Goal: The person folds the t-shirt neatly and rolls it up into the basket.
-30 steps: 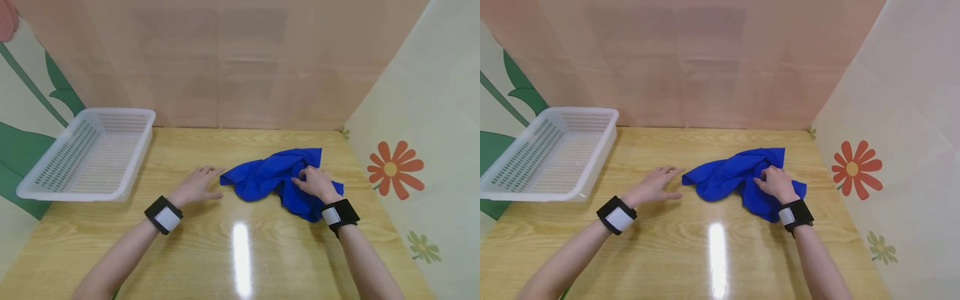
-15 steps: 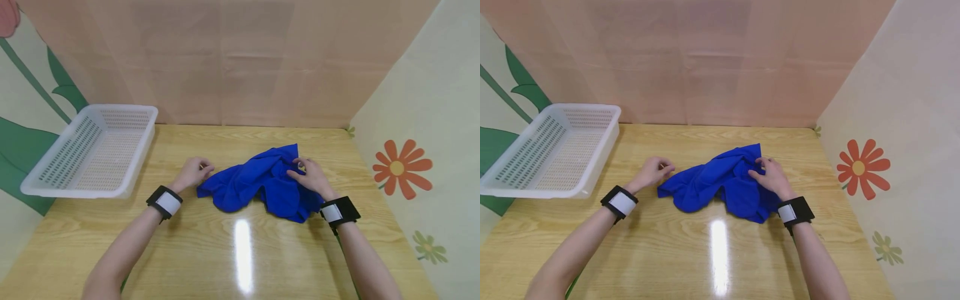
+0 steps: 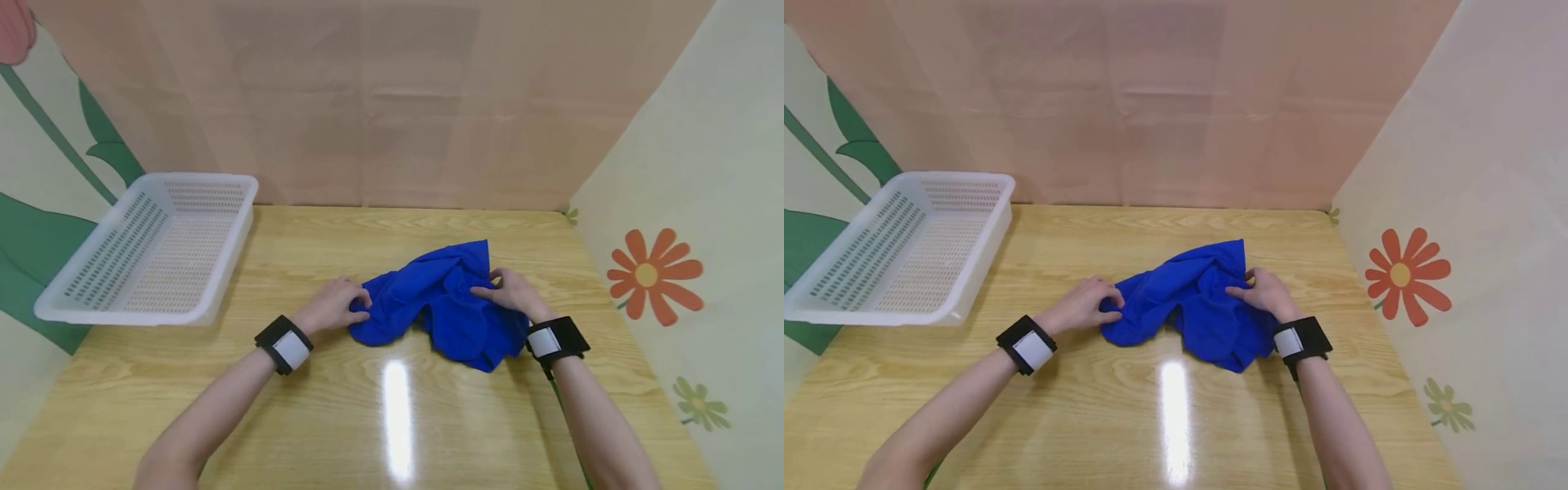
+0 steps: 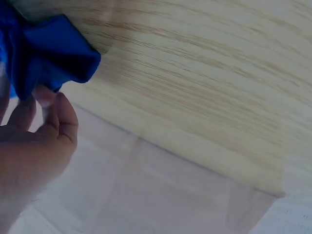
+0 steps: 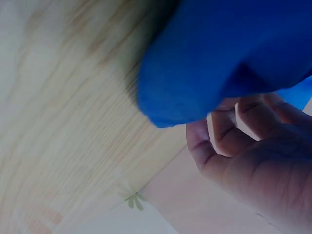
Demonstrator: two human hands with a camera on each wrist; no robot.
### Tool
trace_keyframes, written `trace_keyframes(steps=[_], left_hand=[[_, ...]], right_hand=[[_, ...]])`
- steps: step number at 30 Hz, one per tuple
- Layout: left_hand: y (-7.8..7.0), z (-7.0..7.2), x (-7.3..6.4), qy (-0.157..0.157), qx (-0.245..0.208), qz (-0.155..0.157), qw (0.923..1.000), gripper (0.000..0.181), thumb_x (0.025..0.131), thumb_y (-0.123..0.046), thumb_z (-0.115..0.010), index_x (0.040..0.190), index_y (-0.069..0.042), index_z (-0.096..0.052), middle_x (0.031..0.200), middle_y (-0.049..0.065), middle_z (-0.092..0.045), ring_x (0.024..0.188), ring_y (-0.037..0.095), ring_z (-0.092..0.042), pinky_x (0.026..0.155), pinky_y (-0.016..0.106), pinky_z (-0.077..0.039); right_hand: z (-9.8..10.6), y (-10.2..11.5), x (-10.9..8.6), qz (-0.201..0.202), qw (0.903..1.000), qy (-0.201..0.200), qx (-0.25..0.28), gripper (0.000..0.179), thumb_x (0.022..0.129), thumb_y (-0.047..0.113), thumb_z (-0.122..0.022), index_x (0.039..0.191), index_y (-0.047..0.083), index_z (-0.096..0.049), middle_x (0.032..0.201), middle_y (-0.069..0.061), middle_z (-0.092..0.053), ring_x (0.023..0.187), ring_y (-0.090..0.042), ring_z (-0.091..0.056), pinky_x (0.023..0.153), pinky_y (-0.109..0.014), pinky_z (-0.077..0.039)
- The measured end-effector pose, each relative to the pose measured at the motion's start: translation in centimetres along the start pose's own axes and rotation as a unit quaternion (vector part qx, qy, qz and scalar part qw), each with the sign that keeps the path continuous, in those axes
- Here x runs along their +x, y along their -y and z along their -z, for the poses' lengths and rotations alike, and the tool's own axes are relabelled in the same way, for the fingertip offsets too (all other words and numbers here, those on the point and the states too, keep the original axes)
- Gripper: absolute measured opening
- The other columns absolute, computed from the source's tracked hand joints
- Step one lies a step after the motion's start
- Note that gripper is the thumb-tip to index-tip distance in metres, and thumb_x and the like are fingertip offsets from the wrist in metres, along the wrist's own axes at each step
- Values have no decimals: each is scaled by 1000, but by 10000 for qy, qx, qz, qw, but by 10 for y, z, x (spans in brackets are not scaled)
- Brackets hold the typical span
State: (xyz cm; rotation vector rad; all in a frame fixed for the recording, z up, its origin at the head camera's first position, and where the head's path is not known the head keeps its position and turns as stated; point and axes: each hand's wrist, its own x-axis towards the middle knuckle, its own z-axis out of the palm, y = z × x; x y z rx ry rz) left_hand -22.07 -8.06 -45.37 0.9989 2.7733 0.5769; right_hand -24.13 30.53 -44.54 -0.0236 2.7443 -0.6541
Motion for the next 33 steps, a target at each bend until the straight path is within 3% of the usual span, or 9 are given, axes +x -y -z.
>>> trace_keyframes(steps=[4, 8, 12, 15, 21, 24, 27, 29, 33], left_hand=[[6, 6, -1, -196, -481, -40, 9986, 11, 95, -22, -70, 98, -12, -75, 98, 2, -74, 94, 19, -64, 87, 37, -51], [13, 17, -4, -234, -1035, 342, 9938, 15, 99, -23, -62, 103, -12, -72, 101, 4, -72, 88, 16, -62, 79, 31, -51], [20, 30, -7, -398, -1205, 686, 9895, 21, 100, -23, -55, 108, -9, -68, 103, 8, -70, 80, 16, -59, 71, 27, -46], [24, 40, -9, -624, -1371, 926, 9842, 25, 101, -22, -48, 111, -5, -64, 98, 10, -66, 78, 18, -56, 70, 28, -43], [28, 69, -15, -1400, -2548, 1400, 9465, 37, 107, -22, -28, 108, 1, -57, 101, 15, -56, 97, 29, -53, 89, 39, -43], [26, 89, -17, -1826, -3258, 1675, 9124, 40, 108, -28, -24, 99, -4, -55, 97, 10, -53, 97, 24, -51, 90, 36, -40], [20, 107, -16, -2368, -4164, 1773, 8597, 39, 107, -29, -28, 92, -13, -59, 90, -2, -56, 91, 14, -52, 87, 29, -41], [14, 117, -13, -2766, -4925, 1579, 8100, 37, 105, -25, -32, 81, -20, -59, 78, -10, -53, 79, 8, -49, 76, 24, -40], [3, 134, -5, -3198, -6416, 809, 6925, 43, 104, -17, -32, 70, -23, -58, 66, -13, -50, 66, 4, -47, 66, 19, -38]], right_hand=[[5, -7, -4, 223, 9996, -194, 33, 56, 98, 36, -64, 130, -9, -58, 122, -35, -63, 107, -43, -63, 89, -52, -53], [13, -12, -9, 635, 9953, -708, 184, 34, 96, 23, -66, 109, -9, -68, 99, -27, -69, 85, -34, -64, 75, -43, -54], [21, -12, -13, 1137, 9788, -1625, 507, 21, 94, 17, -69, 86, -3, -71, 73, -11, -62, 60, -14, -50, 55, -27, -40], [26, -9, -14, 1347, 9612, -2282, 761, 22, 96, 18, -68, 86, -1, -72, 73, -11, -63, 57, -5, -46, 52, -22, -37], [37, 4, -18, 1060, 9299, -3194, 1485, 33, 102, 25, -58, 100, -7, -69, 89, -19, -70, 69, 7, -49, 63, -16, -39], [47, 13, -22, 880, 9187, -3305, 1977, 37, 102, 29, -57, 103, -7, -67, 72, 2, -65, 59, 6, -48, 56, -17, -39], [56, 23, -25, 838, 9128, -3223, 2362, 37, 102, 32, -59, 101, -4, -66, 60, 21, -50, 53, 3, -47, 51, -19, -38], [58, 28, -27, 826, 9166, -2984, 2530, 36, 101, 35, -59, 104, -1, -65, 57, 22, -49, 52, 3, -49, 49, -19, -39], [56, 35, -28, 822, 9280, -2230, 2871, 37, 101, 36, -59, 112, 2, -62, 63, 21, -59, 57, 1, -59, 54, -20, -48]])
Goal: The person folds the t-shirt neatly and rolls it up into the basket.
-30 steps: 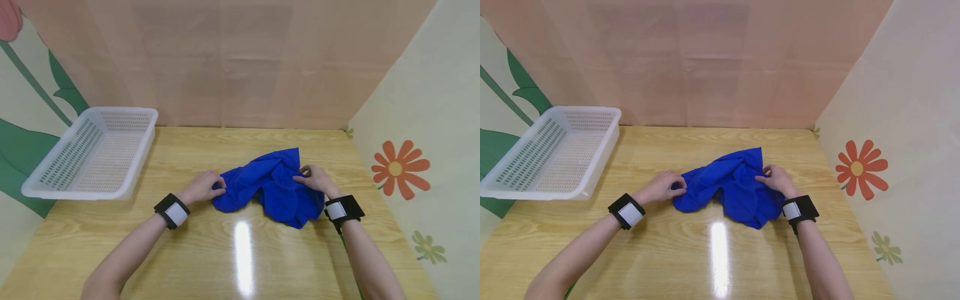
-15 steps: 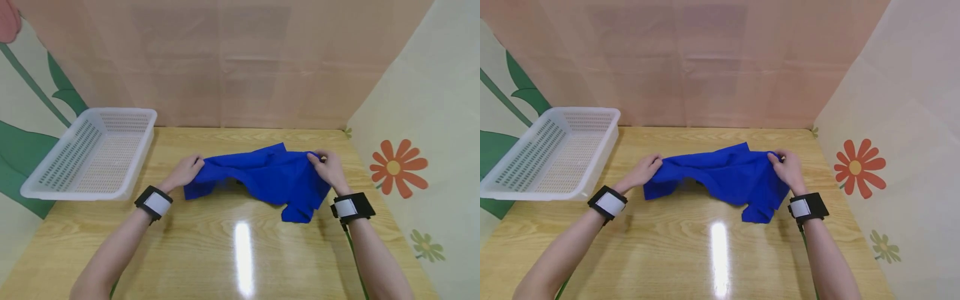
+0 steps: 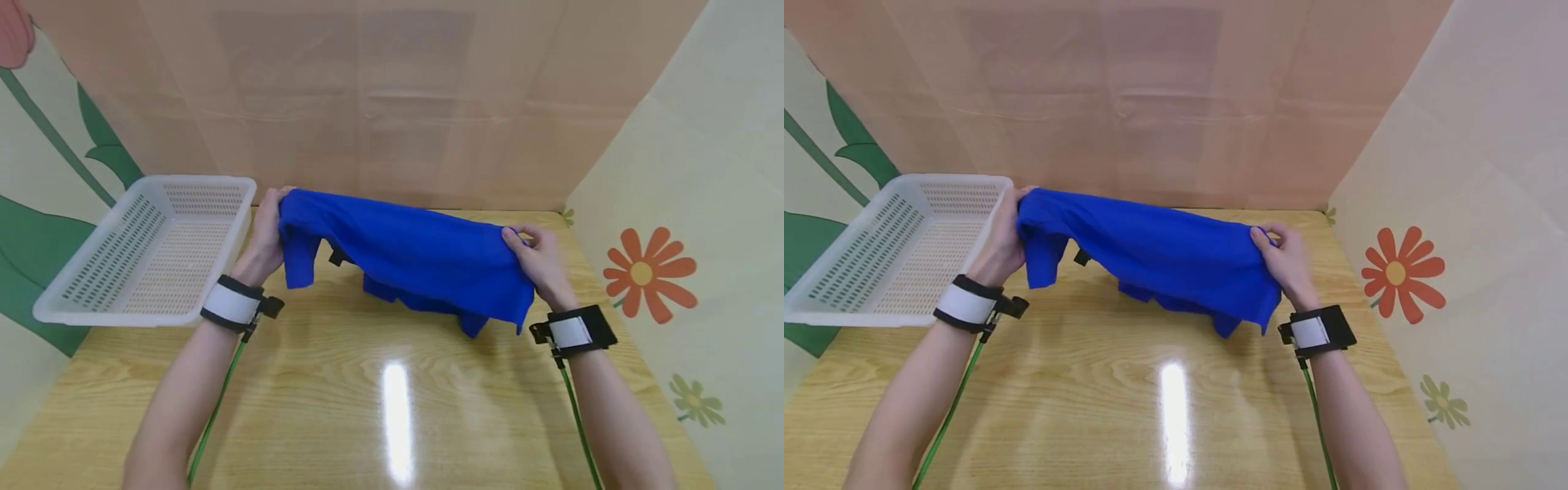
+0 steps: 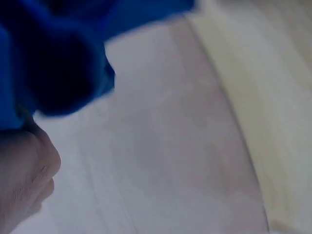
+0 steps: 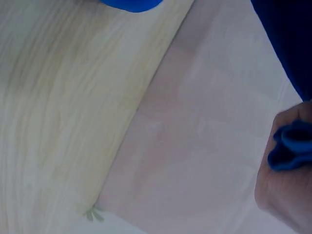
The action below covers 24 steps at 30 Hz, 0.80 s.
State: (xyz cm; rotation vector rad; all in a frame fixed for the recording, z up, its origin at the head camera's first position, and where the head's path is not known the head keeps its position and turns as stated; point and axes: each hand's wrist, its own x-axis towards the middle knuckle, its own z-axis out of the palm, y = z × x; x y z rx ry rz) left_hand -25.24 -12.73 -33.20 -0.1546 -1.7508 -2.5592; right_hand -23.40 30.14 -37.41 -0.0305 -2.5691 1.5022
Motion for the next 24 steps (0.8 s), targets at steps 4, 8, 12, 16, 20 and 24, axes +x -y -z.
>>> trace_keyframes(steps=[4, 8, 12, 16, 20, 24], left_hand=[[-7, -5, 9, 173, -1244, 200, 9919, 43, 109, -18, -33, 75, -17, -60, 75, -8, -59, 70, 5, -55, 67, 16, -44], [0, 1, 10, 762, -1251, 699, 9867, 30, 112, -29, -27, 112, -16, -54, 147, 3, -53, 137, 14, -50, 113, 23, -39], [19, 11, 5, 1135, -116, 967, 9887, 34, 112, -26, -24, 142, -12, -32, 169, 14, -16, 158, 25, -16, 129, 38, -15], [48, 16, -2, 1198, 1915, 1057, 9684, 46, 108, -14, -35, 150, 3, -28, 154, 30, -35, 142, 40, -40, 121, 49, -33], [80, 16, -10, 1445, 4204, 866, 8916, 43, 101, -16, -52, 136, 8, -48, 127, 30, -60, 111, 38, -61, 96, 43, -52], [105, 8, -18, 1723, 5511, 968, 8107, 42, 94, -35, -66, 116, 2, -64, 100, 15, -71, 77, 21, -66, 67, 28, -50]], right_hand=[[-8, -4, -2, -101, 9979, 620, -178, 37, 102, 32, -58, 125, 3, -58, 79, 9, -70, 72, -8, -67, 66, -24, -53], [-17, -16, -4, 164, 9880, 1053, -1122, 43, 103, 21, -56, 142, 3, -48, 117, -22, -66, 107, -35, -65, 89, -45, -53], [-31, -28, -6, 448, 9744, 1358, -1733, 50, 100, 14, -59, 145, -2, -43, 139, -34, -50, 128, -51, -49, 103, -62, -43], [-57, -30, -9, 1033, 9612, 1520, -2056, 44, 95, 15, -67, 132, -6, -57, 129, -33, -57, 121, -48, -53, 101, -60, -44], [-92, -23, -16, 1567, 9458, 1536, -2396, 40, 89, 25, -76, 119, 1, -67, 114, -23, -65, 109, -40, -60, 94, -54, -46], [-126, -14, -24, 1766, 9258, 1608, -2930, 48, 83, 45, -80, 114, 11, -67, 110, -13, -63, 108, -35, -56, 94, -54, -42]])
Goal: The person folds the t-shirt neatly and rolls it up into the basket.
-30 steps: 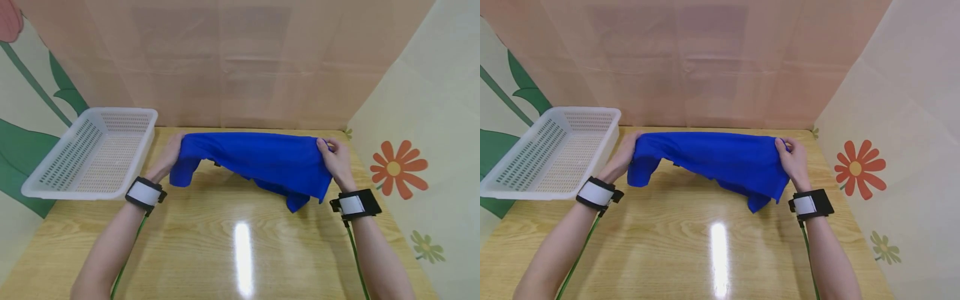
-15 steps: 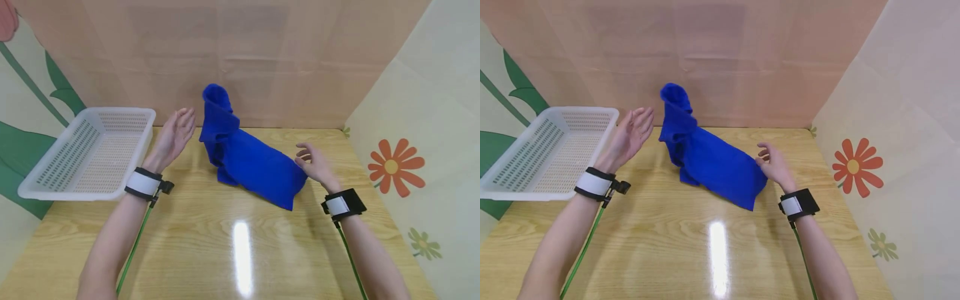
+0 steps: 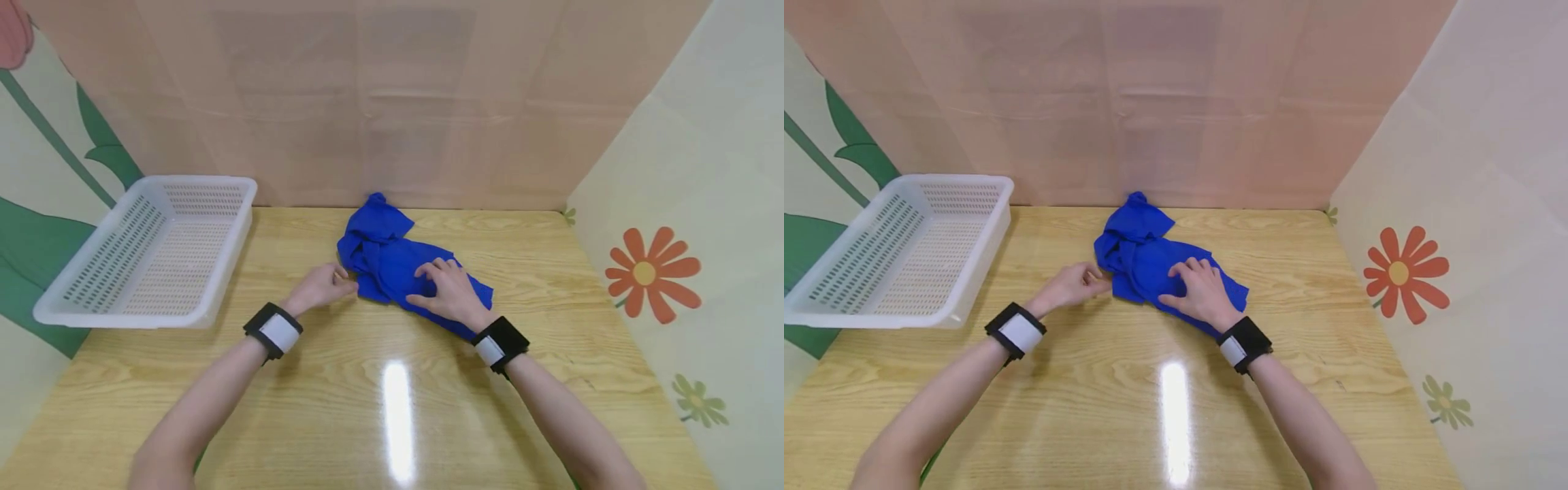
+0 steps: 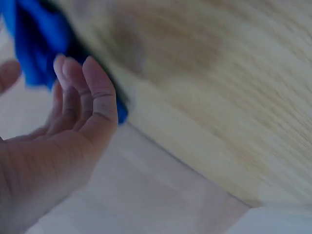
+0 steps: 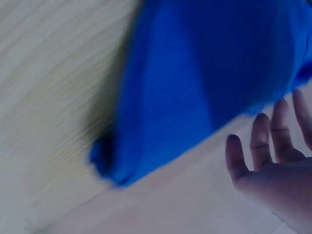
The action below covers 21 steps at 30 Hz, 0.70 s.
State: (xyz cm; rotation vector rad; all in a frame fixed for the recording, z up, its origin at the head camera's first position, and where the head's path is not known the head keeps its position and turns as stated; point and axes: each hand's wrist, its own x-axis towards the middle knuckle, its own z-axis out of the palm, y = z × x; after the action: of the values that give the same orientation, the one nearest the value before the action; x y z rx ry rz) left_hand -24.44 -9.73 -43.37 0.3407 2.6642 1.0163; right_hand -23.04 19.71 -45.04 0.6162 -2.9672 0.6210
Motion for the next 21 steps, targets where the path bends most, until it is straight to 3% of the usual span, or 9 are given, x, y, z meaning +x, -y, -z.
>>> trace_keyframes(steps=[3, 5, 6, 10, 12, 16, 19, 21], left_hand=[[-4, -17, 4, 158, 607, 68, 9980, 42, 91, -46, -69, 85, -5, -67, 73, 1, -61, 58, 12, -51, 51, 24, -36], [-6, -27, 9, 45, 983, 47, 9951, 42, 92, -47, -68, 70, -13, -61, 65, -5, -49, 55, 10, -43, 48, 24, -30], [-7, -30, 11, 4, 1073, 40, 9942, 41, 93, -45, -67, 67, -14, -58, 62, -5, -45, 54, 11, -42, 48, 25, -29], [-5, -36, 18, -252, 1128, -53, 9933, 23, 95, -31, -62, 78, -16, -66, 72, -4, -57, 65, 12, -52, 54, 25, -36], [-2, -34, 19, -289, 794, -84, 9964, 21, 95, -28, -58, 84, -12, -67, 75, -1, -60, 67, 13, -54, 58, 24, -38], [1, -16, 17, -468, -56, -119, 9988, 30, 97, -26, -50, 78, -6, -61, 69, 2, -59, 58, 12, -52, 55, 23, -38], [2, 4, 11, -661, -545, -68, 9963, 36, 99, -26, -44, 77, -2, -58, 70, 7, -59, 56, 13, -50, 54, 24, -38], [4, 20, 6, -806, -865, 72, 9930, 37, 101, -26, -40, 82, -1, -60, 79, 11, -62, 64, 16, -53, 58, 24, -40]], right_hand=[[-13, 13, 4, 15, 9979, 221, -601, 52, 81, 54, -79, 110, 14, -64, 109, -9, -60, 108, -35, -50, 95, -55, -40], [-19, 17, 6, 39, 9945, 243, -1021, 47, 83, 53, -77, 107, 14, -63, 107, -9, -60, 107, -35, -50, 95, -55, -40], [-22, 18, 6, 53, 9928, 223, -1174, 42, 85, 49, -77, 105, 14, -64, 106, -9, -61, 107, -34, -51, 95, -54, -40], [-21, 18, 6, 218, 9917, -71, -1266, 20, 92, 29, -70, 99, 10, -69, 99, -9, -66, 101, -34, -58, 90, -53, -46], [-16, 15, 7, 228, 9948, -281, -948, 14, 92, 22, -66, 93, 9, -69, 91, -9, -67, 93, -32, -62, 83, -50, -49], [4, 4, 10, -61, 9969, -780, 81, 12, 93, 16, -61, 88, 6, -66, 76, -7, -64, 71, -24, -61, 65, -40, -49], [25, -10, 12, -497, 9863, -1183, 1037, 15, 96, 15, -59, 95, 2, -66, 75, -7, -63, 66, -17, -55, 62, -30, -44], [40, -20, 11, -874, 9703, -1557, 1634, 19, 97, 15, -58, 99, -2, -66, 75, -3, -63, 67, -11, -53, 63, -24, -42]])
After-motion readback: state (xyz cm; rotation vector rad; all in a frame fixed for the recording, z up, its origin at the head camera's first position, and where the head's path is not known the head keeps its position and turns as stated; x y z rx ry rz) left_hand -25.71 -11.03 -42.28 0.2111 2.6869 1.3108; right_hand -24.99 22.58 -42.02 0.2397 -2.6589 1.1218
